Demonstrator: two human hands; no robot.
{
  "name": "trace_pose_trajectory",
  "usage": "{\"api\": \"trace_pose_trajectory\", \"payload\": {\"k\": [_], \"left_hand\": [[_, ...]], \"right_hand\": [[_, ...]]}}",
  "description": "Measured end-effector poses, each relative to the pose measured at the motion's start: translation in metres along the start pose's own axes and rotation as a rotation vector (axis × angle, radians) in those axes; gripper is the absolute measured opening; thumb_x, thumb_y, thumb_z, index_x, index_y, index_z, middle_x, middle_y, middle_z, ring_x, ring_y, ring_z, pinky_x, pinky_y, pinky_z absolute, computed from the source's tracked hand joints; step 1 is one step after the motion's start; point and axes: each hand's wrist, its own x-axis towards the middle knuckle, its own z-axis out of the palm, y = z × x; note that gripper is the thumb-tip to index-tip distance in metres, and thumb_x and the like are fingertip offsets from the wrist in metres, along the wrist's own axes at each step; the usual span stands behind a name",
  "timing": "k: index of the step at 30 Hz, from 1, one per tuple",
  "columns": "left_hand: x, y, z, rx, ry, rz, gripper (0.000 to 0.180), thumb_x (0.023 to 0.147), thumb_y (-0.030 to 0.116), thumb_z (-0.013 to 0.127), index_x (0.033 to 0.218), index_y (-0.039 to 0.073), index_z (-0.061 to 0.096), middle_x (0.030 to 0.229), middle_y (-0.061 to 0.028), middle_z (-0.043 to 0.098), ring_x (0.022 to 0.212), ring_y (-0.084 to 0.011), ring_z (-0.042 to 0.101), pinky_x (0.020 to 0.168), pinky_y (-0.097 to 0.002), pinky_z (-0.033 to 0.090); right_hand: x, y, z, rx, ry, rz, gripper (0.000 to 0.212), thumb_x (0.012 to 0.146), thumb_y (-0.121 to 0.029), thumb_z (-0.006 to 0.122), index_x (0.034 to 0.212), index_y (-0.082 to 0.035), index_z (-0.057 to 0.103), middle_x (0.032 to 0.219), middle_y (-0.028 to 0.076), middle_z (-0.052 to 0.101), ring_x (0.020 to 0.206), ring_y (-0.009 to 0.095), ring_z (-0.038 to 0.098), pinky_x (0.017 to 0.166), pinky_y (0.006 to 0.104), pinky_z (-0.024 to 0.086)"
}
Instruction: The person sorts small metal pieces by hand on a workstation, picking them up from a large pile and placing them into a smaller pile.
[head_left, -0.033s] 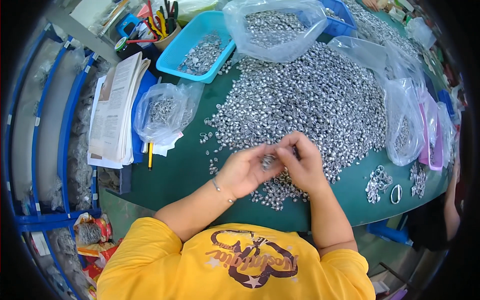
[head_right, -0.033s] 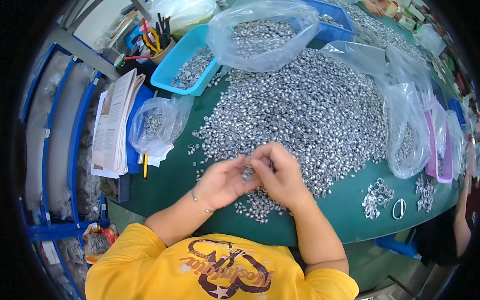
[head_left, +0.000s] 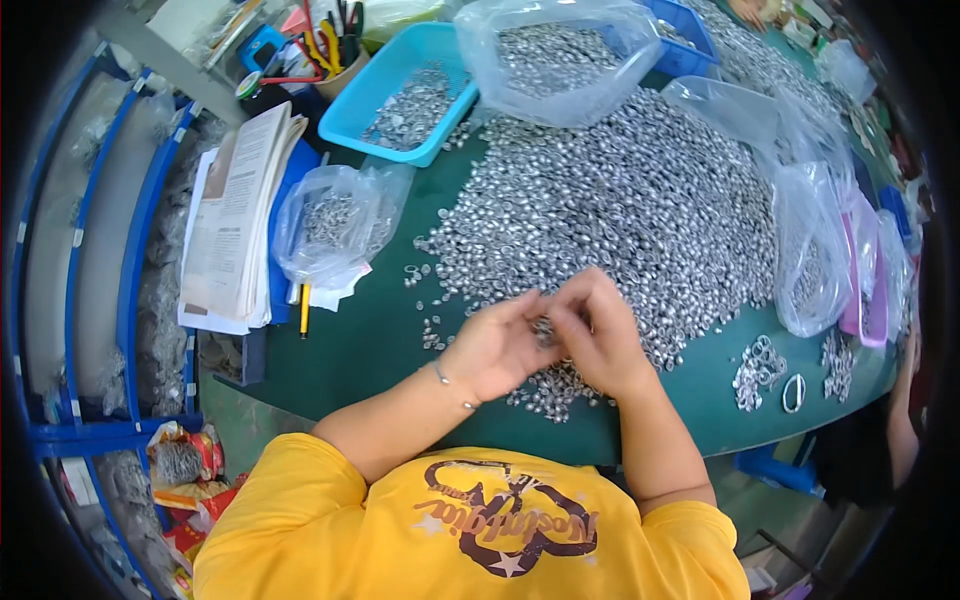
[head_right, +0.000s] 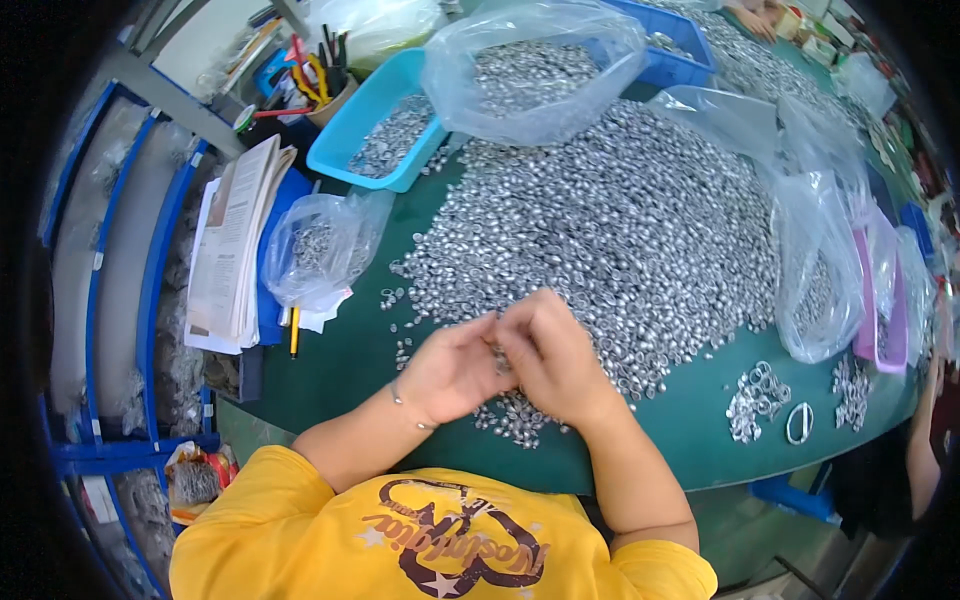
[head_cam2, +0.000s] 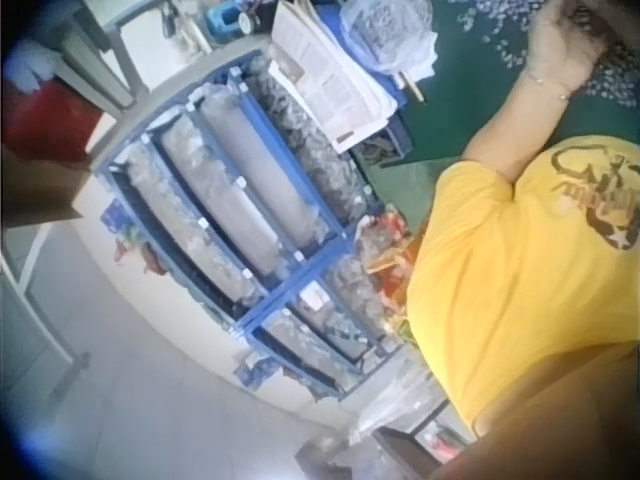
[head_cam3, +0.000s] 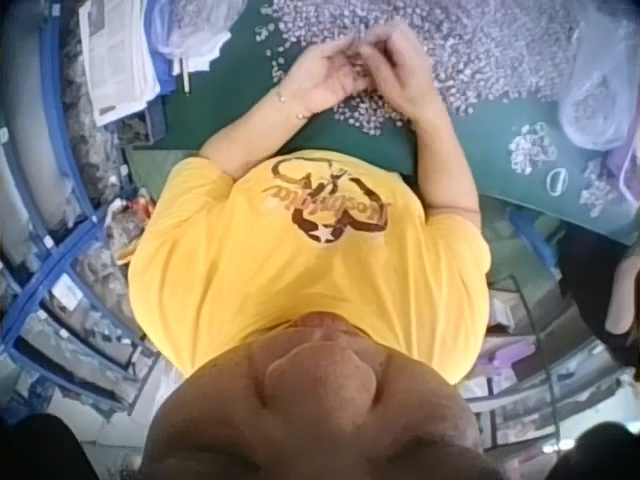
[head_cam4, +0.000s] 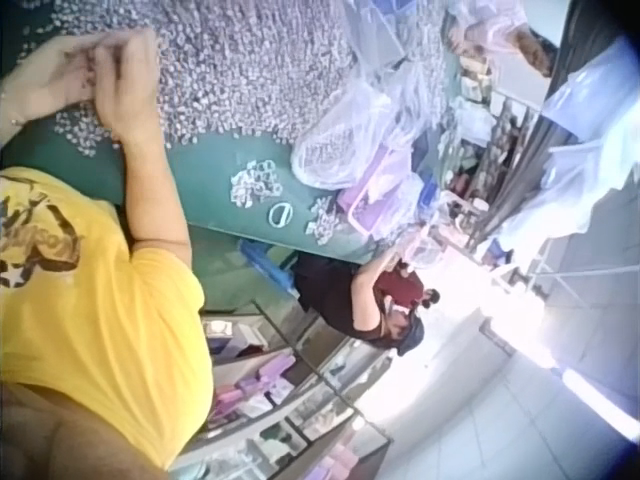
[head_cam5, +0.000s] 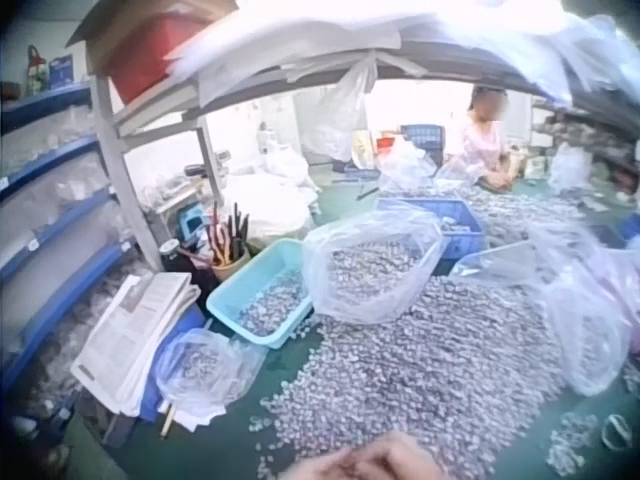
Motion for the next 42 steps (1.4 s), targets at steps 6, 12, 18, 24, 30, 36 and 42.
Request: {"api": "trace_pose_trajectory", "payload": {"k": [6,12,18,24,30,36,42], "left_hand": [[0.008,0.004,-0.002,-0.097,0.134,0.013,0.024,0.095,0.027,0.038,0.098,0.01,0.054,0.092,-0.0039,0.056,0.08,-0.0138,0.055,0.07,-0.0279,0.049],[-0.023,0.097,-0.016,0.056,0.226,0.735,0.024,0.094,0.035,0.046,0.085,0.014,0.05,0.059,0.0039,0.036,0.044,-0.0067,0.03,0.036,-0.0192,0.023],[-0.035,0.2,-0.096,1.263,0.982,1.282,0.024,0.092,0.021,0.047,0.096,0.0,0.059,0.075,-0.007,0.06,0.068,-0.0167,0.057,0.062,-0.0265,0.044],[-0.032,0.174,-0.075,1.413,0.954,1.336,0.022,0.086,0.012,0.053,0.103,0.0,0.06,0.094,-0.0126,0.063,0.085,-0.0242,0.061,0.075,-0.0327,0.045],[-0.04,0.12,-0.037,1.608,0.872,1.548,0.014,0.08,0.004,0.059,0.094,0.001,0.06,0.085,-0.0101,0.058,0.073,-0.0198,0.057,0.066,-0.0296,0.046],[-0.05,0.108,-0.055,2.076,0.524,1.108,0.013,0.084,0.01,0.057,0.091,0.0,0.062,0.09,-0.0123,0.061,0.084,-0.0275,0.059,0.074,-0.0333,0.047],[-0.048,0.082,-0.097,2.286,0.476,0.897,0.04,0.092,0.025,0.045,0.124,0.001,0.048,0.136,-0.0172,0.041,0.128,-0.0325,0.035,0.103,-0.0433,0.029]], "right_hand": [[0.006,-0.012,0.009,-0.235,0.012,-0.384,0.018,0.071,0.001,0.059,0.088,-0.004,0.058,0.097,0.009,0.06,0.088,0.028,0.057,0.077,0.0378,0.043],[-0.002,0.005,0.013,-0.257,0.288,-0.268,0.022,0.069,0.012,0.054,0.086,-0.002,0.058,0.082,0.01,0.06,0.076,0.026,0.057,0.071,0.0349,0.043],[-0.001,0.006,0.014,-0.313,0.313,-0.306,0.02,0.07,0.011,0.053,0.084,-0.003,0.058,0.083,0.009,0.06,0.076,0.025,0.056,0.069,0.033,0.041],[-0.002,0.014,0.011,-0.337,0.391,-0.242,0.018,0.07,0.01,0.054,0.081,-0.004,0.059,0.08,0.008,0.06,0.075,0.025,0.055,0.071,0.0336,0.04],[-0.001,0.022,0.007,-0.44,0.412,-0.28,0.015,0.071,0.006,0.055,0.08,-0.005,0.06,0.082,0.007,0.06,0.078,0.024,0.055,0.074,0.0342,0.038],[-0.003,0.028,0.014,-0.477,0.4,-0.285,0.015,0.071,0.003,0.057,0.081,-0.008,0.061,0.086,0.005,0.06,0.083,0.024,0.055,0.078,0.0355,0.038],[-0.003,0.029,0.016,-0.497,0.397,-0.295,0.013,0.072,0.001,0.057,0.08,-0.009,0.061,0.085,0.005,0.061,0.082,0.025,0.055,0.076,0.0366,0.039]]}}
